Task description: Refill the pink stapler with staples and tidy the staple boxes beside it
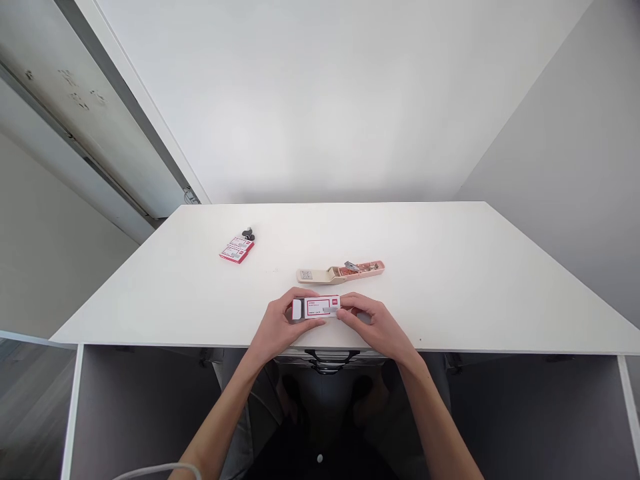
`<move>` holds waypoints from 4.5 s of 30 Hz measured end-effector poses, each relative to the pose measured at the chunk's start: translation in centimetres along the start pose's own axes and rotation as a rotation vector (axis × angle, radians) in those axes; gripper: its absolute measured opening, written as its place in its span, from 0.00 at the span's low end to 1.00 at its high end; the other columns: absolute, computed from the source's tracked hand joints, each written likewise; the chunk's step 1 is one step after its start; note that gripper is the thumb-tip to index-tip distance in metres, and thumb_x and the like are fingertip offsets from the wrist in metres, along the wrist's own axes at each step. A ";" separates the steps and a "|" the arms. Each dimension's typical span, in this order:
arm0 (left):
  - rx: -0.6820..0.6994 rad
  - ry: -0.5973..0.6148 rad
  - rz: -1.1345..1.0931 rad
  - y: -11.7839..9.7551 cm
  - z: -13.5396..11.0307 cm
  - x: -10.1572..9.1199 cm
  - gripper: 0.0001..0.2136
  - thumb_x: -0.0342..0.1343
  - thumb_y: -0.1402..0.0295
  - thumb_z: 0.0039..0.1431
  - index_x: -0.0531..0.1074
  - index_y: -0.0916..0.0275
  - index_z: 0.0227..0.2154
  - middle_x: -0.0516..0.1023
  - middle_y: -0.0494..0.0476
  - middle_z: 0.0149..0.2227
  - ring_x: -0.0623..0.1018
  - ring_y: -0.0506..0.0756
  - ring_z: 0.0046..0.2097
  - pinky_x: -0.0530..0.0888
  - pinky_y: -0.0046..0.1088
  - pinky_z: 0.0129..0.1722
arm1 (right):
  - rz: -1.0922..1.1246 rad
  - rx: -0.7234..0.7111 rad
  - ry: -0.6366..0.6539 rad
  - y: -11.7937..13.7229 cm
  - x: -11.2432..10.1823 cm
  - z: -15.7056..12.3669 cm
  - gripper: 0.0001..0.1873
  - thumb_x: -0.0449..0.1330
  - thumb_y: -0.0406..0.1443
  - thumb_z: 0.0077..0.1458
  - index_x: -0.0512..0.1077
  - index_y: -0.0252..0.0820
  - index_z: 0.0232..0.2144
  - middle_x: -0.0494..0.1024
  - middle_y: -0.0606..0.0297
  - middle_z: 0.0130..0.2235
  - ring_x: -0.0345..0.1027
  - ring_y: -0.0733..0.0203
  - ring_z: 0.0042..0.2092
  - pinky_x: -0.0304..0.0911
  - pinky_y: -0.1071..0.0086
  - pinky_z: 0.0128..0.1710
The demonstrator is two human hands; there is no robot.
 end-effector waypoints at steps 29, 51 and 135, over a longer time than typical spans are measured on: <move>0.081 -0.037 0.158 -0.5 0.4 0.3 0.17 0.59 0.60 0.67 0.73 0.55 0.56 0.79 0.56 0.58 0.80 0.57 0.53 0.77 0.39 0.56 | 0.234 0.034 -0.315 -2.0 -2.4 -0.8 0.12 0.65 0.47 0.63 0.80 0.47 0.40 0.78 0.57 0.56 0.76 0.48 0.53 0.78 0.64 0.29; 0.052 -0.044 0.210 -0.8 0.2 0.3 0.15 0.58 0.60 0.67 0.74 0.54 0.54 0.81 0.54 0.55 0.79 0.58 0.53 0.75 0.38 0.57 | 0.152 0.163 -0.313 -2.9 -2.5 -1.2 0.23 0.65 0.55 0.61 0.76 0.44 0.45 0.83 0.60 0.37 0.73 0.59 0.28 0.75 0.59 0.34; -0.083 -0.402 0.146 1.6 -2.6 -10.2 0.15 0.56 0.54 0.65 0.76 0.59 0.46 0.77 0.49 0.26 0.79 0.55 0.34 0.74 0.32 0.44 | 0.164 0.065 -0.122 -1.9 -0.5 -0.9 0.21 0.59 0.50 0.68 0.72 0.46 0.56 0.83 0.59 0.42 0.77 0.56 0.38 0.73 0.61 0.38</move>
Point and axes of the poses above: each hand's wrist, its own z-axis towards the middle knuckle, its own x-axis out of the palm, y = z × x, the point moved 10 cm from there along z, towards the middle knuckle
